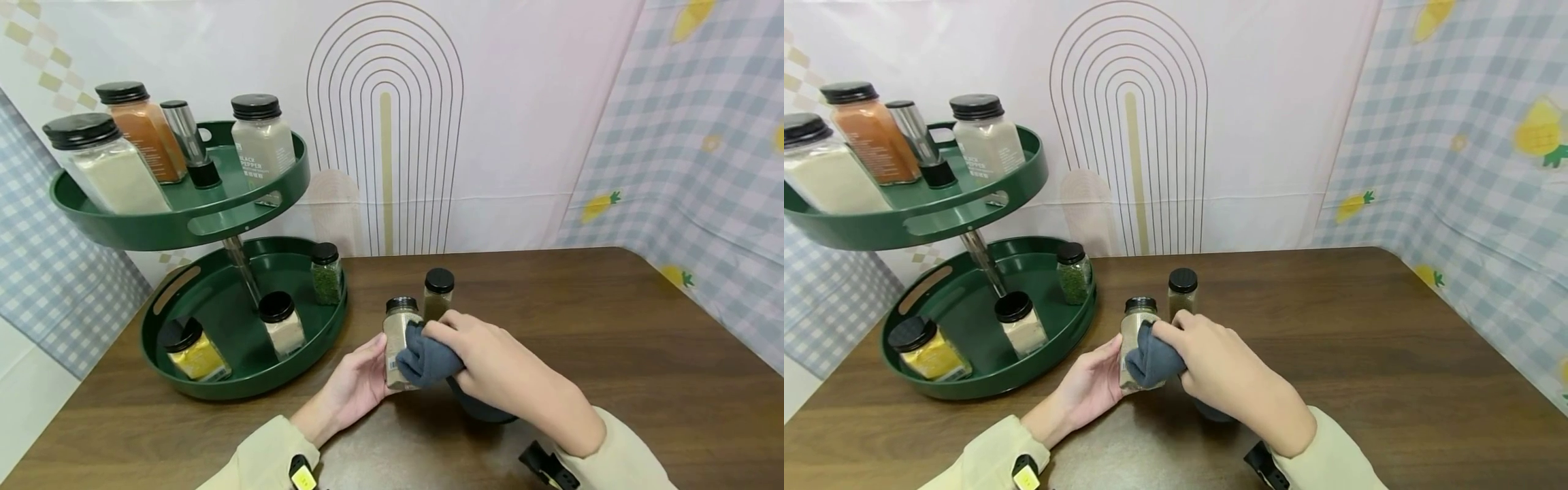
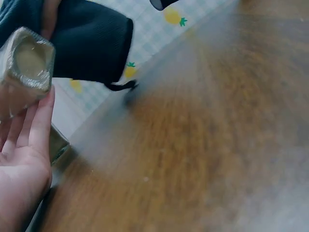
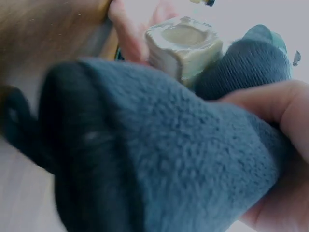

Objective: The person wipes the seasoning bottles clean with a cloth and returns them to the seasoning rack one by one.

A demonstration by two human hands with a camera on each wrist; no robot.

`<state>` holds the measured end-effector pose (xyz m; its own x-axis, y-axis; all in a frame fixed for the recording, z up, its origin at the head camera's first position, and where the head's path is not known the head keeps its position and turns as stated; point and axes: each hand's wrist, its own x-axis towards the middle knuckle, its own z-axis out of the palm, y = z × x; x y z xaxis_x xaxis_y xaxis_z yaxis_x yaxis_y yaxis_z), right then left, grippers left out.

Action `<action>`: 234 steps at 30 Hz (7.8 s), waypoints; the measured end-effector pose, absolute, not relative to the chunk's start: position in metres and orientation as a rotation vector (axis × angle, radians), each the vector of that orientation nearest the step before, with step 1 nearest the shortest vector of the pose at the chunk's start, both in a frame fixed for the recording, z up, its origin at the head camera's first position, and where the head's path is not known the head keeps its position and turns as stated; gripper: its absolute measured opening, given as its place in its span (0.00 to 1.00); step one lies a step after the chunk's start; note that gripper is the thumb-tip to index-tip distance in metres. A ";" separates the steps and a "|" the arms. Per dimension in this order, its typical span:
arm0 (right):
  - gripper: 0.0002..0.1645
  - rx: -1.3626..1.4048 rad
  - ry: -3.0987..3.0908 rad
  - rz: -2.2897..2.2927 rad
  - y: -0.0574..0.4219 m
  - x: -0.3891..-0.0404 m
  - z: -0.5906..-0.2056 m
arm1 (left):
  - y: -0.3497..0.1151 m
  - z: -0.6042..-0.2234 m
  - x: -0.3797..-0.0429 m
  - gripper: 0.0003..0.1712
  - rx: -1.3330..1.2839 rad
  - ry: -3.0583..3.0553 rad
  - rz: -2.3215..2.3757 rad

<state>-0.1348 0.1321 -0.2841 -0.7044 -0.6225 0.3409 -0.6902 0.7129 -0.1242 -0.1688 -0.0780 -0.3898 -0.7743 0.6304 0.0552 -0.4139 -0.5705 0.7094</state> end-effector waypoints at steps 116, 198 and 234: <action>0.35 1.019 -2.646 0.208 0.134 -0.114 -0.262 | -0.073 -0.392 -0.168 0.18 0.457 1.168 2.281; 0.30 1.432 -2.735 0.489 0.112 -0.114 -0.279 | -0.074 -0.385 -0.167 0.44 0.071 1.271 2.157; 0.33 1.241 -2.690 0.442 0.120 -0.118 -0.274 | -0.073 -0.388 -0.163 0.41 0.207 1.307 2.146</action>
<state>-0.1181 0.1204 -0.2736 -0.6479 -0.7185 0.2531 -0.7617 0.6153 -0.2033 -0.1629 -0.0728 -0.3877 -0.8015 0.5720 -0.1744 -0.4176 -0.3266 0.8479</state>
